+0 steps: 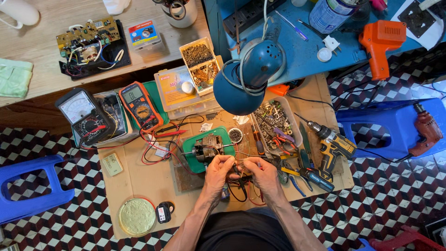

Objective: The person uses a power drill to rotate a motor rotor, then strips and twists wires with pliers. They connect multimeter probes to the wires to test electrical continuity and resistance.

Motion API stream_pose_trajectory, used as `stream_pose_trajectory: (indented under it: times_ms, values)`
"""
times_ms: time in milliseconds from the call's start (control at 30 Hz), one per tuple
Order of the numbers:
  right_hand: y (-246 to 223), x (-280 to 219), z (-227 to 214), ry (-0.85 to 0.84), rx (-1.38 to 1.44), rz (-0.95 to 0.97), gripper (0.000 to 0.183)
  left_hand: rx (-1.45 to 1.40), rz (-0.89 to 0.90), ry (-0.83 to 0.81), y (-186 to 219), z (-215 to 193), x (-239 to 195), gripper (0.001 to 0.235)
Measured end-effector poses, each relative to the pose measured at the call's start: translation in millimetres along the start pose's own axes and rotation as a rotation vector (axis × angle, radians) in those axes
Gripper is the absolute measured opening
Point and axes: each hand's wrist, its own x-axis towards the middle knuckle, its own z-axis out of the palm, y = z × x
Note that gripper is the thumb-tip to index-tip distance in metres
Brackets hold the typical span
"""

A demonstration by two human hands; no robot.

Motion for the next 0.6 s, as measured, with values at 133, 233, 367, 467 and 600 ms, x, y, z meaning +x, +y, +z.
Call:
stream_pose_trajectory:
  times_ms: [133,233,367,467,600]
  values:
    - [4.8,-10.7,-20.8,-0.032,0.281,0.159,0.047,0.028,0.017,-0.002,8.6,-7.3,-4.7,0.028]
    - [23.1,-28.8,-25.3,-0.041,0.353,0.256,0.050,0.077,0.003,-0.021,13.0,-11.6,-8.3,0.027]
    - [46.3,-42.8,-27.2,-0.209,0.362,0.302,0.053,0.140,-0.003,-0.050,16.1,-13.5,-10.5,0.024]
    - [49.7,-41.9,-26.4,-0.099,0.076,0.284,0.052,0.148,-0.007,-0.058,16.1,-13.7,-13.5,0.024]
    - [27.0,-37.3,-21.2,-0.068,-0.063,0.116,0.050,0.152,0.013,-0.088,17.3,-11.1,-14.4,0.024]
